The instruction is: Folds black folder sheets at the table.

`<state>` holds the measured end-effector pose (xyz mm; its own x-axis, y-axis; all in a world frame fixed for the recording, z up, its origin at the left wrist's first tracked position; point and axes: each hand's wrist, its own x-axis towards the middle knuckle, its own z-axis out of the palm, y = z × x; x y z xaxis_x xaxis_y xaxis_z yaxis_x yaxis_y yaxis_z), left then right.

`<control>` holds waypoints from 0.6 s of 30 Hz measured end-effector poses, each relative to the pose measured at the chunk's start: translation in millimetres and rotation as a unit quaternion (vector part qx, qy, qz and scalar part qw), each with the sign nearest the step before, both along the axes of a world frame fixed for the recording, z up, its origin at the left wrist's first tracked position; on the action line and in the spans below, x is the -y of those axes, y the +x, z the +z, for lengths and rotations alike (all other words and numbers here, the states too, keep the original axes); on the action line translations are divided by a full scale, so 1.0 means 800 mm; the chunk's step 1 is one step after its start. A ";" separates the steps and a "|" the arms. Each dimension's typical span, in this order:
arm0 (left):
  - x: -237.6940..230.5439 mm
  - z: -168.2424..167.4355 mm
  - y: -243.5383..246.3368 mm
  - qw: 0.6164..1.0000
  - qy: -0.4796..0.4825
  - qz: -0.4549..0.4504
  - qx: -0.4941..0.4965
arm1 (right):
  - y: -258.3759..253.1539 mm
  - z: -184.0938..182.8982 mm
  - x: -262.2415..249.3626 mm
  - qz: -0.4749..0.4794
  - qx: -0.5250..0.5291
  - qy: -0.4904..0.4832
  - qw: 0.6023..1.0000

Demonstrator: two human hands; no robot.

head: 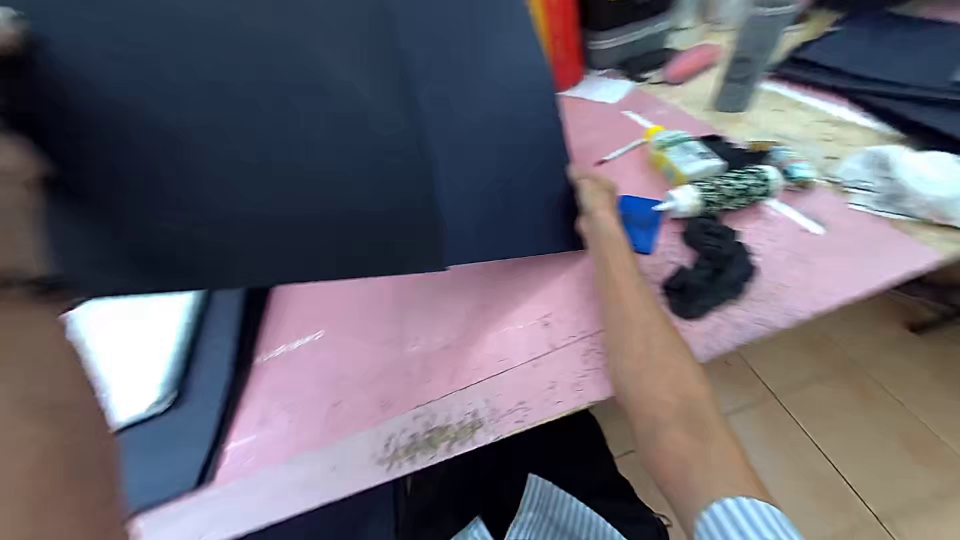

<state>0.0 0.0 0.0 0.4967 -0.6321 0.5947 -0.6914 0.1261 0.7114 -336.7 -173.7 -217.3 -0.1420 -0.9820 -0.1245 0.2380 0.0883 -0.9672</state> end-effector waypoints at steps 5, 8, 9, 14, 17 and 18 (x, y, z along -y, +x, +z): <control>0.005 0.025 0.024 0.993 -0.041 0.106 -0.046 | 0.004 -0.002 0.006 -0.018 0.024 -0.034 0.999; -0.004 0.025 -0.004 0.989 -0.052 0.121 -0.065 | 0.005 -0.002 0.006 -0.021 0.034 -0.041 0.998; -0.005 0.024 -0.005 0.989 -0.052 0.120 -0.067 | 0.003 -0.001 0.006 -0.021 0.027 -0.041 0.999; -0.014 -0.010 0.021 0.986 -0.015 0.133 -0.097 | -0.013 0.005 -0.004 0.032 -0.190 -0.020 0.981; -0.023 -0.064 0.036 0.970 0.054 0.183 -0.151 | -0.028 0.005 -0.004 0.087 -0.367 -0.016 0.926; -0.026 -0.086 0.040 0.962 0.077 0.199 -0.169 | -0.030 0.005 -0.004 0.101 -0.410 -0.013 0.906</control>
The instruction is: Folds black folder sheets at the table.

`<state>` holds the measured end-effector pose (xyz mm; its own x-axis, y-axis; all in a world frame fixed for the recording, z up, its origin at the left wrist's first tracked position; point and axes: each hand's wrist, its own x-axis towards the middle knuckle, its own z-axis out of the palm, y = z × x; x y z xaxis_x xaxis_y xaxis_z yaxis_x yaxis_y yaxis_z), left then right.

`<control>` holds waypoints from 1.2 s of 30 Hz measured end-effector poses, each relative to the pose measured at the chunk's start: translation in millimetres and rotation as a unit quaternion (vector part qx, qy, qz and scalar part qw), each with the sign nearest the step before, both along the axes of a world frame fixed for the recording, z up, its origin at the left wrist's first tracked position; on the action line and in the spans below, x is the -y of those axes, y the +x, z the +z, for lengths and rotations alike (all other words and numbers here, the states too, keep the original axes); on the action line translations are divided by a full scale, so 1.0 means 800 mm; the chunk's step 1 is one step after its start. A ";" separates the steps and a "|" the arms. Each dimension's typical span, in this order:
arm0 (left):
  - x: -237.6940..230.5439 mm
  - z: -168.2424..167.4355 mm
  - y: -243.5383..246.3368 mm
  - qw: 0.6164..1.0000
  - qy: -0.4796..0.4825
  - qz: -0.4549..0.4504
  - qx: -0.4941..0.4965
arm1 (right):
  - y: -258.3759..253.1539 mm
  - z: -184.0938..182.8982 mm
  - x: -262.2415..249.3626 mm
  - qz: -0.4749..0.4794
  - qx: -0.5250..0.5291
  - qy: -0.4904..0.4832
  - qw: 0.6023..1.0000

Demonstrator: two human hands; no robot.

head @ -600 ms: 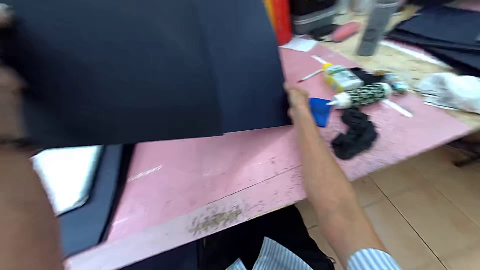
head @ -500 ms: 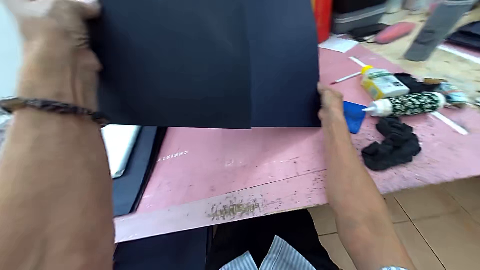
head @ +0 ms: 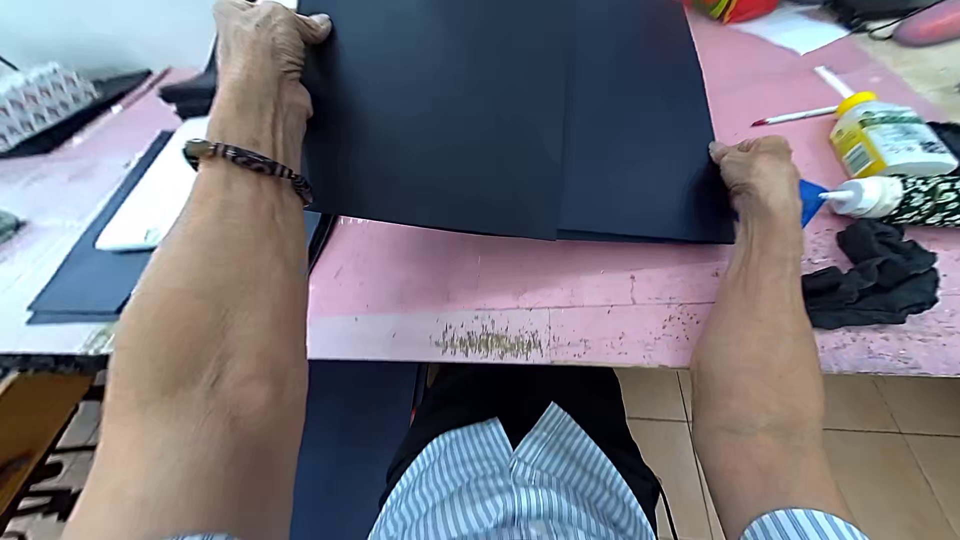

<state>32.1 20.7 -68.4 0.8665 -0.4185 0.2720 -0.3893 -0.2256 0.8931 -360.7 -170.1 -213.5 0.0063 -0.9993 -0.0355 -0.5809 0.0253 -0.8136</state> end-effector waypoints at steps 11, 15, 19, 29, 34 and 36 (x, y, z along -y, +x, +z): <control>-0.042 -0.145 0.011 0.919 0.279 -0.136 0.243 | -0.005 0.012 -0.026 0.065 -0.259 -0.067 0.961; -0.073 -0.168 -0.051 0.812 0.236 -0.333 0.417 | 0.021 0.022 -0.063 0.218 -0.256 -0.224 0.915; -0.099 -0.213 -0.086 0.774 0.252 -0.419 0.403 | 0.038 -0.010 -0.107 0.386 -0.256 -0.226 0.857; -0.216 -0.213 -0.181 0.761 0.298 -0.415 0.400 | -0.045 -0.050 -0.228 0.381 -0.281 -0.261 0.841; -0.218 -0.225 -0.203 0.771 0.212 -0.438 0.410 | -0.047 -0.056 -0.238 0.373 -0.231 -0.298 0.848; -0.215 -0.229 -0.206 0.775 0.206 -0.441 0.404 | -0.045 -0.051 -0.244 0.400 -0.203 -0.307 0.840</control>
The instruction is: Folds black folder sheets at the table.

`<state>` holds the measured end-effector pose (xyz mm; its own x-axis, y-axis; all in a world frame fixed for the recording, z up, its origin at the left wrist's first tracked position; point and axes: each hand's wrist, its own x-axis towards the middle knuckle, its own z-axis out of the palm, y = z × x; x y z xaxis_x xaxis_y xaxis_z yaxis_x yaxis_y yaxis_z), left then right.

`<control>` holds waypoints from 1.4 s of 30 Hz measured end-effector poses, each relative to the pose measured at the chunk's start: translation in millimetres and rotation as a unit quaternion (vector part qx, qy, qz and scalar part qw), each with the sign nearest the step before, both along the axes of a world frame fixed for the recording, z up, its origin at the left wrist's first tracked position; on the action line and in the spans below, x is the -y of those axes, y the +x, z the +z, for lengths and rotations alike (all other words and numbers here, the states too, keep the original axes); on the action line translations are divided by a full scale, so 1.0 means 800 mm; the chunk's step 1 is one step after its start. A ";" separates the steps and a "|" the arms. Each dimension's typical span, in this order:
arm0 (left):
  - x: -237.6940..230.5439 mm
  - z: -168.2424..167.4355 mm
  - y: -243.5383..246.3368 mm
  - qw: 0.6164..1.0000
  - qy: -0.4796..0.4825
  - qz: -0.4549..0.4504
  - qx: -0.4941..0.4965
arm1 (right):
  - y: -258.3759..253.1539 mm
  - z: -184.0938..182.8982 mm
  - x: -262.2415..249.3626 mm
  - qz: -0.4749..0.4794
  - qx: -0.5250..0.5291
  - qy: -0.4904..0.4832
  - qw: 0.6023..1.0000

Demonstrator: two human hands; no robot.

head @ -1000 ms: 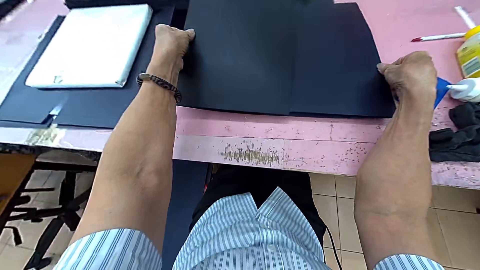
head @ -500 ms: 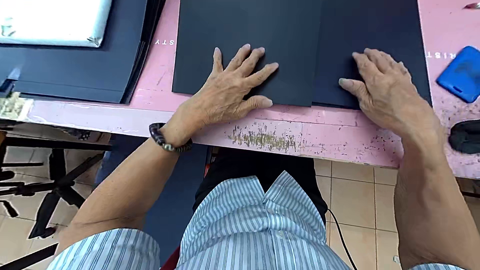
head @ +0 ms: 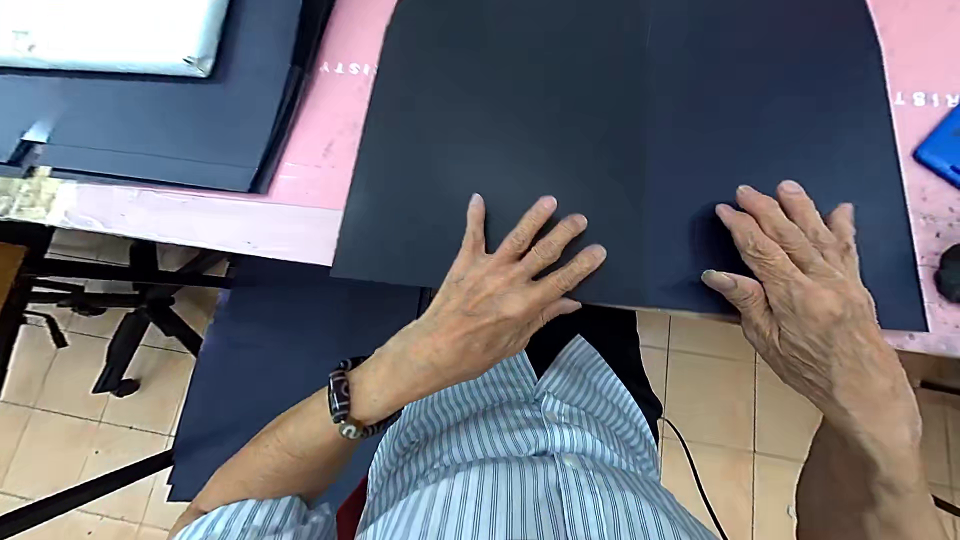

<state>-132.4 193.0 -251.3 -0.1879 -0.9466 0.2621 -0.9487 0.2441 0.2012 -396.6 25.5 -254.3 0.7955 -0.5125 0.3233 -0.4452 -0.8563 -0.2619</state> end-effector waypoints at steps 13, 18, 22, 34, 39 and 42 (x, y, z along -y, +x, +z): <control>0.001 0.005 -0.011 0.996 0.080 0.039 0.022 | -0.006 -0.011 -0.017 0.081 0.002 -0.014 0.997; 0.006 -0.003 -0.013 0.997 0.045 0.059 0.027 | -0.003 -0.018 -0.013 0.087 0.026 -0.035 0.995; 0.004 -0.012 -0.015 0.998 0.003 0.048 0.030 | 0.004 -0.019 -0.027 0.059 0.022 -0.076 0.995; 0.002 -0.050 -0.069 0.989 -0.128 0.012 0.075 | 0.007 -0.052 -0.039 0.048 0.085 -0.115 0.989; 0.005 -0.053 -0.081 0.971 -0.211 0.031 0.108 | 0.006 -0.056 -0.057 0.027 0.087 -0.131 0.987; 0.005 -0.048 -0.083 0.963 -0.245 0.031 0.108 | 0.006 -0.058 -0.067 0.014 0.089 -0.136 0.987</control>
<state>-199.0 189.1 -289.9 -0.2349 -0.7302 0.6416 -0.9713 0.2013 -0.1265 -392.1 79.3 -300.6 0.7266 -0.3655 0.5817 -0.3873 -0.9173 -0.0925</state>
